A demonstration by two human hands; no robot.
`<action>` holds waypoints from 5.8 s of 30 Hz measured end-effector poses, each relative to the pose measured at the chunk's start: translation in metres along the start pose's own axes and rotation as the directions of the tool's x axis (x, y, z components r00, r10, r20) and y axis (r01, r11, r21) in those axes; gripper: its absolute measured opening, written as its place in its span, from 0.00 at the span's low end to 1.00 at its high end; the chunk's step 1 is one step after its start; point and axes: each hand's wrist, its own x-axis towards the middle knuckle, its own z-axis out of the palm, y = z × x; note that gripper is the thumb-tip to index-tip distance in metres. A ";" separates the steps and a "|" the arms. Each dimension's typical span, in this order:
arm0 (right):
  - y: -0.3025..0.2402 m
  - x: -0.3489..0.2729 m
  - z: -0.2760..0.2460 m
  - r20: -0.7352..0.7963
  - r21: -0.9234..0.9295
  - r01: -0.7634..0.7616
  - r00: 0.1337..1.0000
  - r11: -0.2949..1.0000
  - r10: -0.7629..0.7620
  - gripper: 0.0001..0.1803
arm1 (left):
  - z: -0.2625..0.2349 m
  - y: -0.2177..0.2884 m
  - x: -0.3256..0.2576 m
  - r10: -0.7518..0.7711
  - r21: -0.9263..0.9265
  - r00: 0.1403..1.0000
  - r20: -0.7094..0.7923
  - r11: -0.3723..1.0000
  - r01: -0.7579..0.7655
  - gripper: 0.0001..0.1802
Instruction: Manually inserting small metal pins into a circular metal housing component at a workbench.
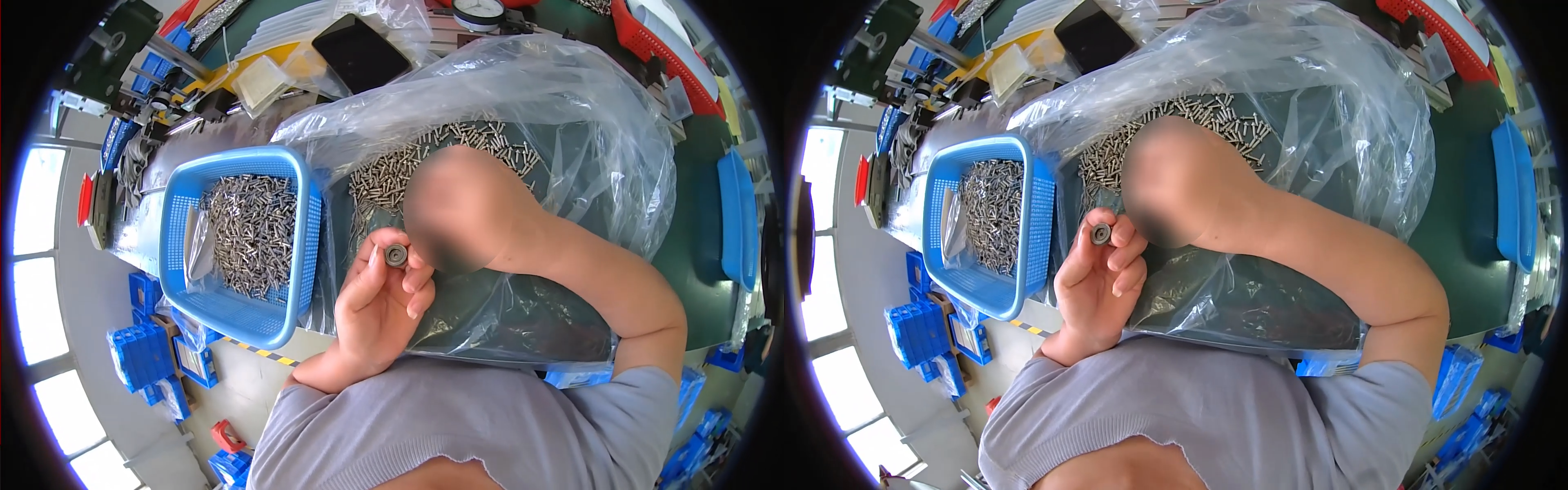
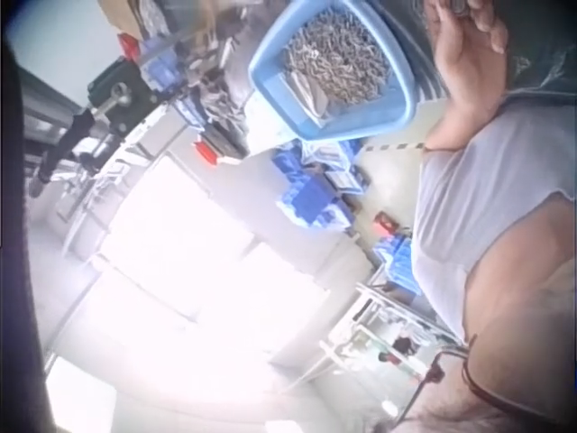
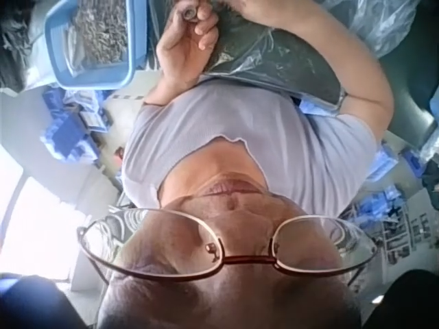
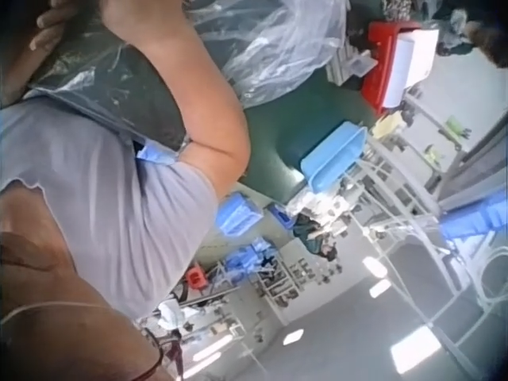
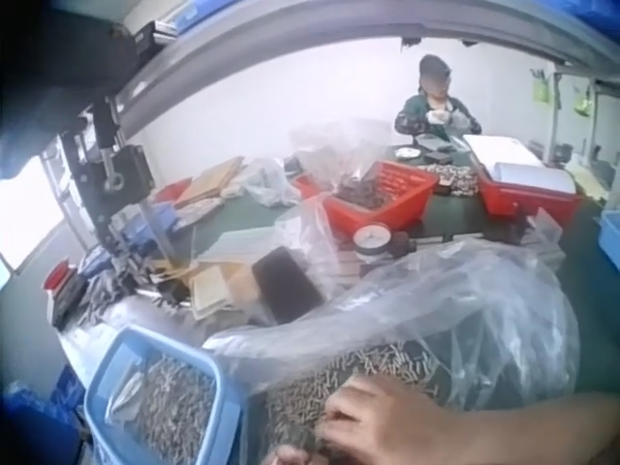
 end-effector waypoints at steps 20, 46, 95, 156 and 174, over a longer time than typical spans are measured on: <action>-0.003 -0.001 -0.005 0.101 -0.083 0.025 0.995 0.996 -0.017 0.04 | 0.000 0.001 0.001 -0.044 0.038 0.999 0.003 0.998 0.044 0.12; -0.018 0.005 -0.019 0.347 0.701 -0.457 0.889 0.547 0.298 0.04 | -0.003 -0.002 0.002 -0.064 0.086 0.997 -0.038 0.994 0.067 0.11; -0.007 0.001 -0.007 0.125 -0.103 -0.113 0.984 0.988 0.126 0.04 | 0.000 -0.002 0.002 -0.011 0.089 1.000 -0.023 0.996 0.013 0.14; -0.004 0.002 -0.019 0.174 -0.086 -0.069 0.981 0.994 0.083 0.04 | 0.000 -0.002 0.003 -0.038 0.099 0.999 -0.034 0.994 0.041 0.12; -0.020 0.009 -0.015 -0.043 0.304 0.026 0.999 0.952 -0.014 0.09 | 0.000 -0.001 0.001 -0.083 0.095 0.995 -0.064 0.992 0.088 0.11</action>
